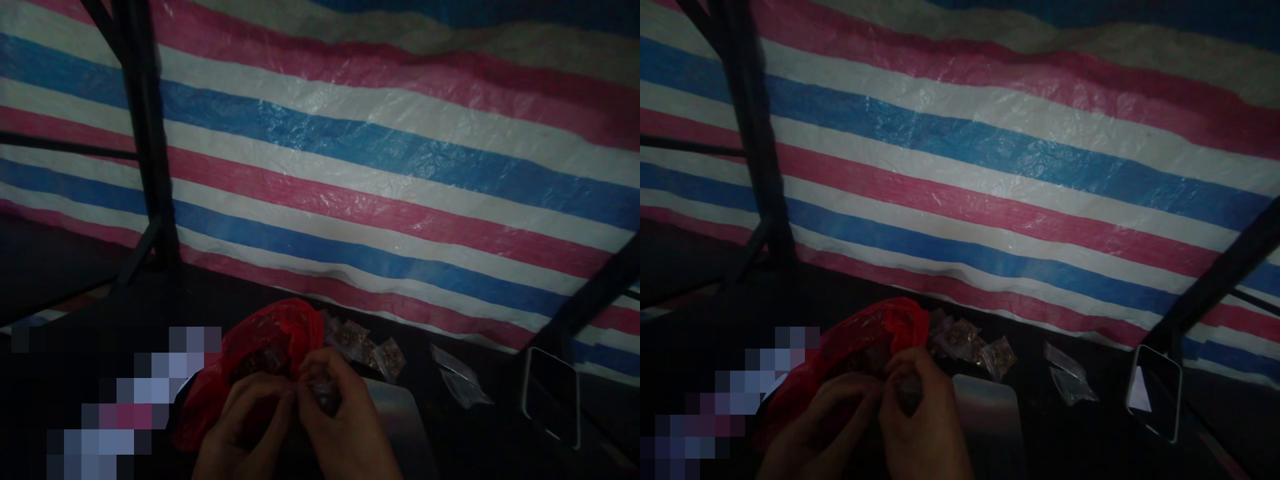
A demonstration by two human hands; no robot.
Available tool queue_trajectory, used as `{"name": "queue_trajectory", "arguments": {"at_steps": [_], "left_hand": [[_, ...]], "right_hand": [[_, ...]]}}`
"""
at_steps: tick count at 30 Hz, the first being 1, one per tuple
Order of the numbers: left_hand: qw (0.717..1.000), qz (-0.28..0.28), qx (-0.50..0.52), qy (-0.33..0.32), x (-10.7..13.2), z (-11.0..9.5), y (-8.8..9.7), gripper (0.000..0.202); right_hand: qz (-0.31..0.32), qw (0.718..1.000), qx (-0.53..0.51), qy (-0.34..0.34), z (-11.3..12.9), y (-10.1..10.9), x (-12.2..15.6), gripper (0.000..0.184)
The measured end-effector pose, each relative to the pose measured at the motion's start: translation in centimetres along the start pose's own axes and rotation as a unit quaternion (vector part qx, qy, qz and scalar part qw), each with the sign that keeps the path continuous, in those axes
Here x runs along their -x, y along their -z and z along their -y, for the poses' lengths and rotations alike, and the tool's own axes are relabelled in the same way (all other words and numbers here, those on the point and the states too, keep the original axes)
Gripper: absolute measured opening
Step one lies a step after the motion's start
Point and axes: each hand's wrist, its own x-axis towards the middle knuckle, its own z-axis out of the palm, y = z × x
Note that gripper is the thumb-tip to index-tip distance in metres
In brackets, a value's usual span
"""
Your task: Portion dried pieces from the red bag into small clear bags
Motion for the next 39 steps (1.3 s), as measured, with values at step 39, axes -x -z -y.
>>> {"name": "queue_trajectory", "arguments": {"at_steps": [39], "left_hand": [[0.951,-0.011,-0.178,-0.251,2.0,2.4,-2.1,0.033]], "right_hand": [[-0.345,0.807,0.421,-0.227,-8.2,21.1,2.9,0.037]]}}
